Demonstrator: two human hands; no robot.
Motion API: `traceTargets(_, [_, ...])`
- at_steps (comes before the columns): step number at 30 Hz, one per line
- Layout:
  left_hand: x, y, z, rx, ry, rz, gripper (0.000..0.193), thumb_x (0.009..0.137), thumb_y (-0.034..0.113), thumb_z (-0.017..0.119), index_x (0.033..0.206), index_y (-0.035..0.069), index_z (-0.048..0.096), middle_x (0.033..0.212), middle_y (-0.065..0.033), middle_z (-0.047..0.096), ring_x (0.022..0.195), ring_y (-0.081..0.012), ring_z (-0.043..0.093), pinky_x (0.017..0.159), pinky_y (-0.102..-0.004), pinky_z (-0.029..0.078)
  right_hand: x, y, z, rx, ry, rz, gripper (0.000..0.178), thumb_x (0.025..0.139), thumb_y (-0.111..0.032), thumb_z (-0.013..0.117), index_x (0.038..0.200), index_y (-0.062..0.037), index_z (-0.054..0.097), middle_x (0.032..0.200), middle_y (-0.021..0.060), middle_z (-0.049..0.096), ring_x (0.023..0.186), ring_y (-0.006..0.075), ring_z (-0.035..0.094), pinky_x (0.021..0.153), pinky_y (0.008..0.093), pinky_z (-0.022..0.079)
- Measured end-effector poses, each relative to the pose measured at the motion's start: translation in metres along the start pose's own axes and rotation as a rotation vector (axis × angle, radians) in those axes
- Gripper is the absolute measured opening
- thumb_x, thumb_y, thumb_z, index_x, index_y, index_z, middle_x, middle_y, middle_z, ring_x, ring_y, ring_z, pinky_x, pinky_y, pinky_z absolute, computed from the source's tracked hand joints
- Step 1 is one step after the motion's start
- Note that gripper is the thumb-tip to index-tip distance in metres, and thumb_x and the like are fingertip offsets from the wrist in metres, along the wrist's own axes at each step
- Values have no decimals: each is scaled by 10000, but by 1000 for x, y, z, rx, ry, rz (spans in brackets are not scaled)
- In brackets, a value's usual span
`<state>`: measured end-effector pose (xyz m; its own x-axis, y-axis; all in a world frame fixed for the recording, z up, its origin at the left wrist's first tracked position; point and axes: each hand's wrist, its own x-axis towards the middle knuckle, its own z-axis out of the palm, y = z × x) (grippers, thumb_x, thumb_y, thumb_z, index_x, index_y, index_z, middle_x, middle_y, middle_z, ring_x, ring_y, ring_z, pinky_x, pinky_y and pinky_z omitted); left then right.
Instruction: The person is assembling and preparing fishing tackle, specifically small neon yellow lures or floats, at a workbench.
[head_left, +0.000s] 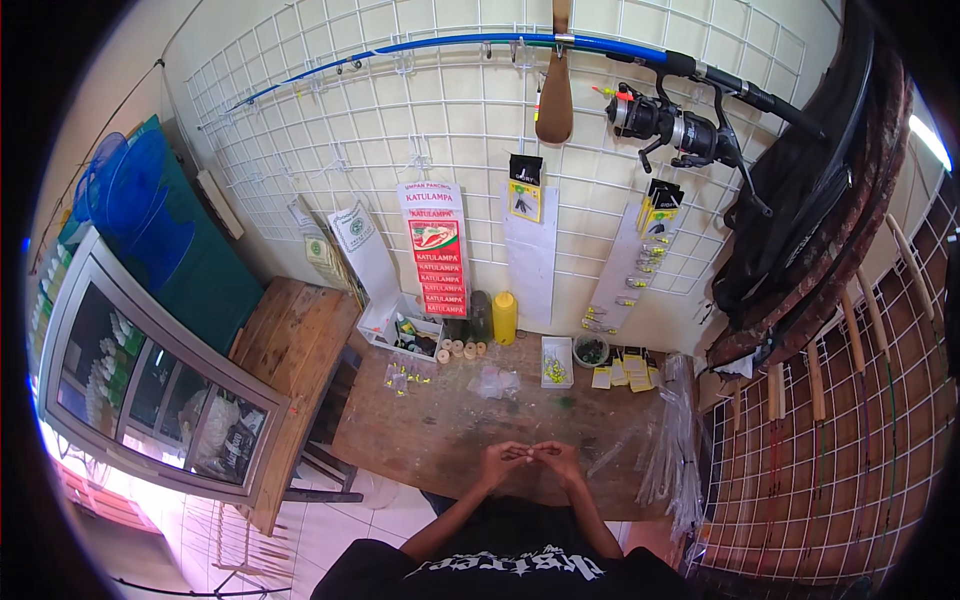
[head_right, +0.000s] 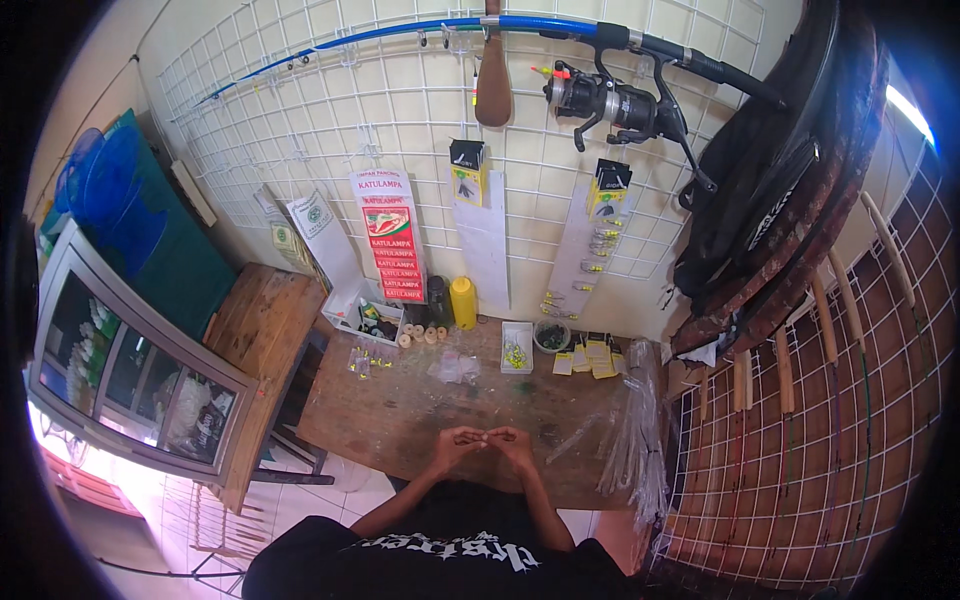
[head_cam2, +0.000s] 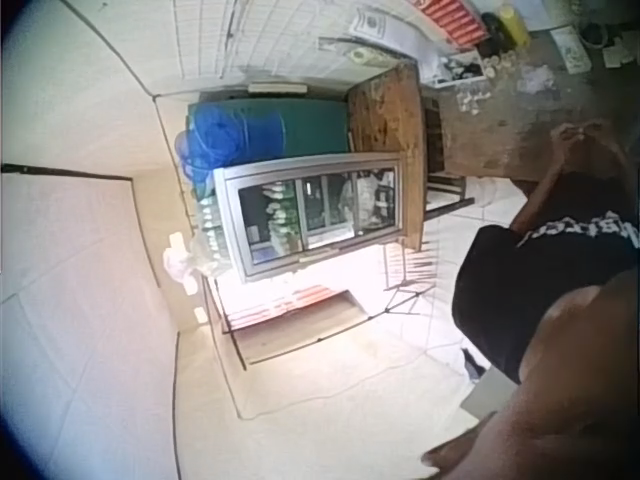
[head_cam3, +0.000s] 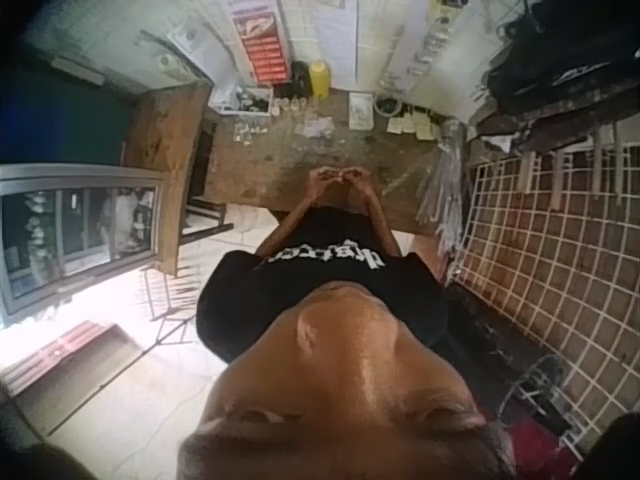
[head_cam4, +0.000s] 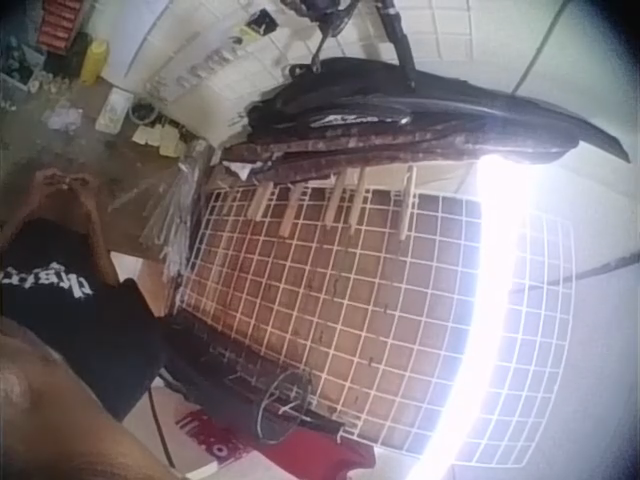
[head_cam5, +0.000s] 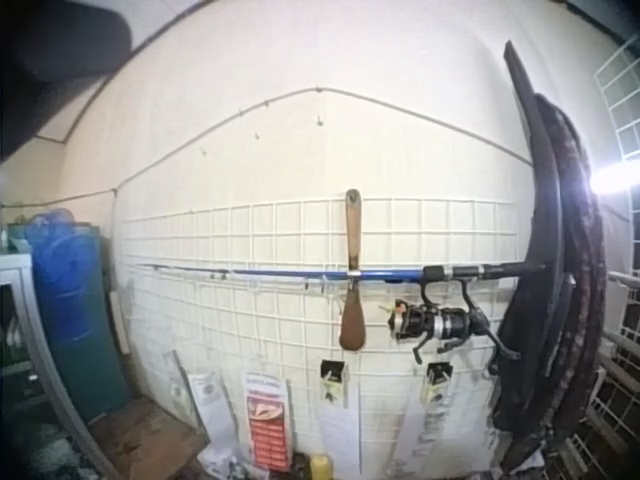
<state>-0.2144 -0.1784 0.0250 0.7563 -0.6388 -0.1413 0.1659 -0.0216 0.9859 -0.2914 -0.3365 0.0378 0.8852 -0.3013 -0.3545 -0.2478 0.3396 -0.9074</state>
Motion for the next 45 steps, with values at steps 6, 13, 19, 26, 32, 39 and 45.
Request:
traceTargets(6, [-8, -6, 0, -61, -4, 12, 218, 821, 53, 687, 1019, -33, 649, 897, -101, 697, 771, -133, 667, 686, -243, 543, 0, 6, -2, 128, -67, 77, 217, 772, -82, 748, 918, 34, 638, 829, 92, 678, 753, 152, 658, 669, 258, 532])
traceTargets(13, [-22, 17, 12, 419, 145, -35, 262, 781, 120, 724, 1017, 35, 648, 852, -99, 705, 781, -162, 690, 702, -280, 551, 0, 10, 0, -451, -14, -134, 185, 747, -72, 735, 877, -13, 617, 768, 66, 677, 709, 138, 655, 619, 271, 511])
traceTargets(19, [-21, 36, 16, 534, 185, 34, 274, 779, 93, 662, 1048, 65, 620, 818, -136, 677, 764, -254, 688, 674, -338, 538, -8, -22, 26, -765, 49, -272, 219, 717, -62, 709, 902, -2, 608, 752, 140, 657, 710, 225, 663, 641, 335, 506])
traceTargets(26, [-18, 38, 9, 540, 148, 223, 247, 788, 76, 624, 1029, 36, 588, 888, -177, 617, 805, -327, 642, 699, -385, 515, 8, 6, 21, -527, 16, -192, 281, 744, -46, 702, 1006, -15, 606, 816, 105, 676, 771, 171, 665, 683, 302, 525])
traceTargets(32, [-16, 36, 13, 644, 81, 251, 265, 807, 81, 595, 1066, 39, 566, 966, -207, 575, 880, -412, 585, 730, -435, 495, 9, 25, 20, -427, 51, -267, 214, 791, 19, 643, 996, 2, 588, 887, 110, 672, 824, 158, 655, 707, 287, 532])
traceTargets(39, [-17, 36, 1, 709, 43, 459, 401, 805, 146, 653, 1184, 71, 545, 1154, -163, 542, 1083, -359, 525, 924, -414, 436, 9, 17, 14, -383, 3, -211, 208, 777, 49, 642, 974, 13, 584, 857, 92, 671, 799, 157, 658, 692, 283, 533])
traceTargets(45, [-23, 27, -5, 659, -105, 322, 432, 781, 202, 700, 1177, 85, 572, 1134, -131, 569, 1075, -336, 544, 923, -410, 440, 10, 25, 8, -353, -55, -110, 222, 762, 30, 652, 974, 5, 591, 817, 78, 672, 764, 137, 647, 676, 275, 523])
